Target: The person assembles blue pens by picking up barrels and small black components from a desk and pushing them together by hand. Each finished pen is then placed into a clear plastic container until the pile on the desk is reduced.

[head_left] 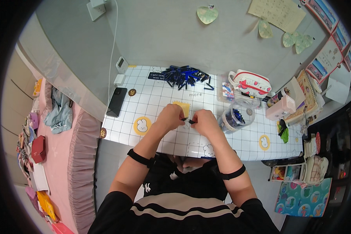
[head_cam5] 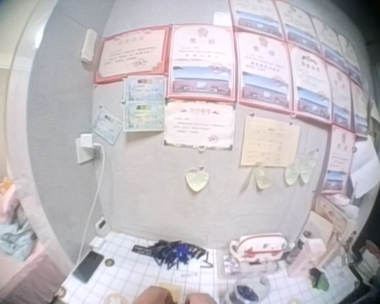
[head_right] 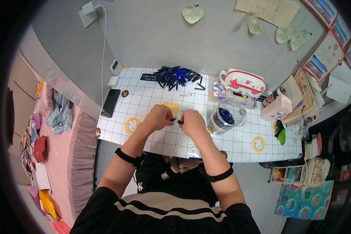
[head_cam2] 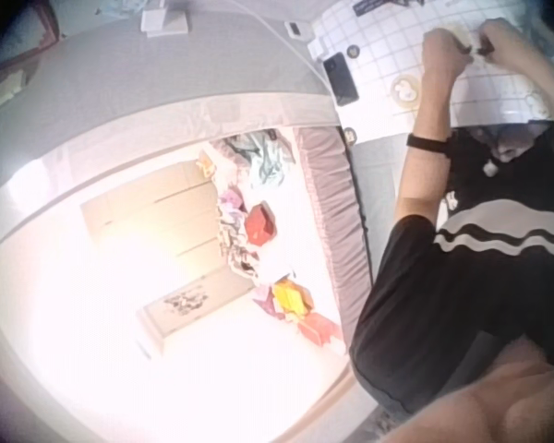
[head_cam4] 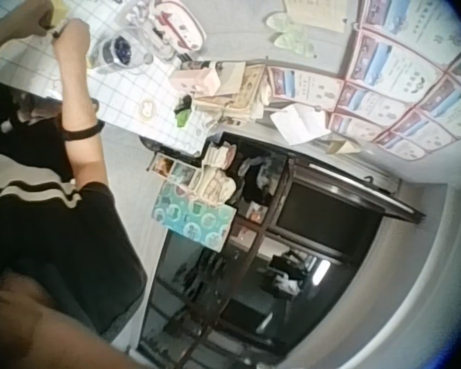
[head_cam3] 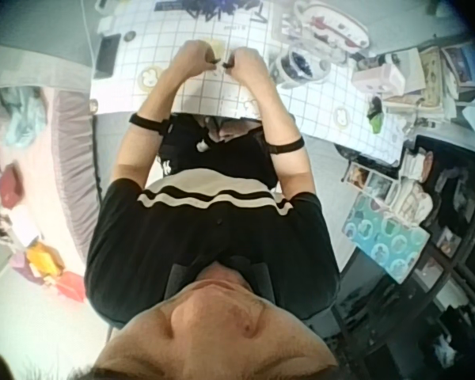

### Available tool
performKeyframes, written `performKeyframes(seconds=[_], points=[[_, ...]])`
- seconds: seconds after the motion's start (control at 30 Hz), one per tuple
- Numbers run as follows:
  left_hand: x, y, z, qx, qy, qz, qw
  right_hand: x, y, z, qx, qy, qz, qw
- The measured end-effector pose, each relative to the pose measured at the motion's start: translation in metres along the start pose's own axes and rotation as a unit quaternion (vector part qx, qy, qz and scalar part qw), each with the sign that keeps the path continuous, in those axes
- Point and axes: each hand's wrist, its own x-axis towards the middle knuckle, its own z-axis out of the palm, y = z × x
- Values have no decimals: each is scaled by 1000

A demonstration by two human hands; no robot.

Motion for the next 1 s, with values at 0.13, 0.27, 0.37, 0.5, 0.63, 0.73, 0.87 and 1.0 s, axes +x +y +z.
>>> performKeyframes(seconds=[0.13,0.27,0.37,0.5,0.63,0.73,0.87,1.0], points=[[-7,-3,3,31,12,17,999,-7,-1,7,0,46,-19,999],[-19,-5,5,-48,68,30,996,-9,5,11,105,86,-33,990],[-26,-12,19,-218,160,5,963,-11,9,23,232,145,-56,960],[-31,-15,27,-222,195,79,952,-9,17,43,319,228,-164,905],[-29,-16,27,-191,200,112,954,-9,17,43,280,227,-213,908],[-27,-14,26,-185,200,115,955,-6,20,43,276,227,-224,907],[-23,-15,26,-191,202,122,953,-3,20,39,275,221,-209,912],[-18,-15,26,-188,207,138,950,-1,19,36,289,214,-174,917]])
